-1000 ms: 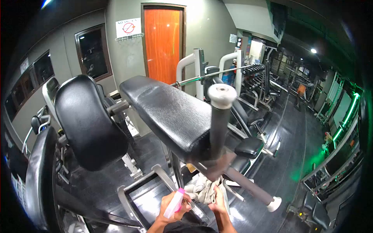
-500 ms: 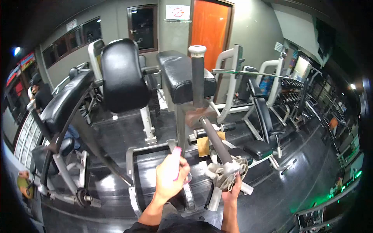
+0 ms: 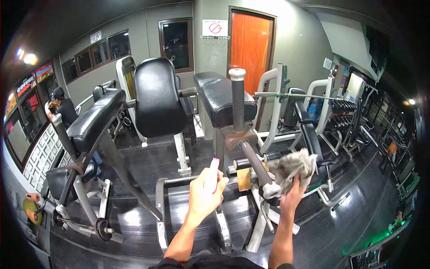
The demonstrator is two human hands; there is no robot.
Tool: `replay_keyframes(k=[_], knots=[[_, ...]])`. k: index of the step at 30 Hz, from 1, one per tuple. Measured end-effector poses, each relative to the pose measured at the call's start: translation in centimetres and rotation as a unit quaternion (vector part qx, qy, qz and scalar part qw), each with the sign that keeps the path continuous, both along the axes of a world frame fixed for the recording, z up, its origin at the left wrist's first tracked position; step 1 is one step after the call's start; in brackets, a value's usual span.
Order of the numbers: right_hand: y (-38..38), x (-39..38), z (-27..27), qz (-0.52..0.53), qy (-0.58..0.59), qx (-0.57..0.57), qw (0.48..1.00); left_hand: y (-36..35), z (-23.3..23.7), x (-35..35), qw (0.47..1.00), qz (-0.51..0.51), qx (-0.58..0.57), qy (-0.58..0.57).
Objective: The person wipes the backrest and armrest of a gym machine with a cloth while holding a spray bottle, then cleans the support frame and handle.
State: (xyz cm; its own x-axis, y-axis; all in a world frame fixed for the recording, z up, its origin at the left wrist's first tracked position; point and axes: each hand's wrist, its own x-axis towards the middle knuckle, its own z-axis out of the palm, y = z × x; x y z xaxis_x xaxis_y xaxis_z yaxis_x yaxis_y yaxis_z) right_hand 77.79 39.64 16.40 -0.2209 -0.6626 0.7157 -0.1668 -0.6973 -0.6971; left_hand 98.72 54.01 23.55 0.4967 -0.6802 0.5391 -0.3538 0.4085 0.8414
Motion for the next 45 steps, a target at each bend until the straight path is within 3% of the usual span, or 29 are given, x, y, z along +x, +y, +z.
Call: replay_keyframes(k=[1,3,4,5,7,9,10,12,13,15,19,21,23,25,27,29,31,32,33,35,37,39,41,45], knots=[[-1.0,1.8,2.9,0.198,-0.266,0.052,0.942,0.3,-0.1,0.0,0.999,-0.027,0.022,0.035],[-2.7,3.5,6.9,0.219,-0.145,-0.014,0.965,0.7,-0.5,0.3,0.999,-0.041,0.004,0.014],[-2.7,4.7,10.1,0.134,0.001,-0.145,0.98,1.0,-0.8,0.3,0.998,-0.055,-0.004,0.007],[-2.5,6.1,13.4,0.043,0.147,-0.269,0.951,1.2,-1.1,0.5,0.998,-0.068,-0.012,-0.001],[-3.0,9.2,17.9,0.053,0.274,-0.449,0.849,1.6,-1.7,1.0,0.996,-0.084,0.0,-0.009],[-3.1,12.2,20.5,0.051,0.424,-0.495,0.757,2.2,-1.9,1.3,0.995,-0.1,0.006,-0.016],[-3.5,13.0,20.2,0.049,0.425,-0.496,0.756,2.2,-2.6,1.7,0.995,-0.101,0.022,-0.012],[-4.6,14.3,19.1,-0.068,0.56,-0.505,0.654,2.2,-3.8,2.1,0.995,-0.089,0.028,-0.033],[-4.8,14.2,18.9,-0.07,0.56,-0.503,0.655,2.2,-4.3,2.4,0.995,-0.076,0.034,-0.054],[-4.9,13.4,18.9,0.044,0.538,-0.451,0.711,2.4,-4.7,2.5,0.995,-0.085,0.047,-0.028],[-5.0,12.1,18.0,0.156,0.596,-0.398,0.68,3.0,-5.6,2.6,0.993,-0.102,0.054,-0.022],[-4.6,11.7,18.0,0.156,0.588,-0.398,0.687,3.6,-5.5,2.5,0.989,-0.126,0.074,0.033],[-4.0,11.4,19.5,0.182,0.671,-0.276,0.663,4.3,-5.7,2.5,0.988,-0.134,0.077,0.03],[-2.8,10.6,21.7,0.196,0.651,-0.227,0.698,5.0,-6.1,2.9,0.987,-0.14,0.076,0.023],[-0.6,10.0,25.3,0.143,0.718,-0.039,0.68,5.8,-6.9,3.2,0.985,-0.151,0.078,0.011],[-1.5,9.6,25.4,0.127,0.593,-0.167,0.777,6.2,-7.1,3.4,0.986,-0.146,0.072,0.022],[-1.2,11.2,24.6,0.037,0.422,-0.365,0.829,6.4,-7.1,3.4,0.987,-0.126,0.089,0.044],[-2.8,12.3,23.4,0.017,0.376,-0.481,0.792,6.1,-7.9,3.8,0.99,-0.122,0.07,0.015],[-2.8,13.1,22.3,-0.018,0.435,-0.525,0.731,5.8,-7.8,3.7,0.99,-0.122,0.07,0.013],[-6.1,14.9,17.7,-0.024,0.538,-0.533,0.653,5.6,-7.4,3.8,0.989,-0.122,0.078,0.035],[-5.7,14.1,17.7,0.003,0.537,-0.501,0.679,5.5,-8.0,4.3,0.988,-0.129,0.083,0.017],[-5.4,13.7,18.0,0.113,0.527,-0.427,0.726,5.7,-8.3,4.0,0.987,-0.131,0.087,0.011],[-4.9,13.1,18.1,0.113,0.545,-0.418,0.718,5.8,-7.8,3.7,0.982,-0.135,0.114,0.065],[-4.5,12.6,18.2,0.17,0.58,-0.382,0.698,5.6,-8.0,3.7,0.985,-0.14,0.097,0.01]])
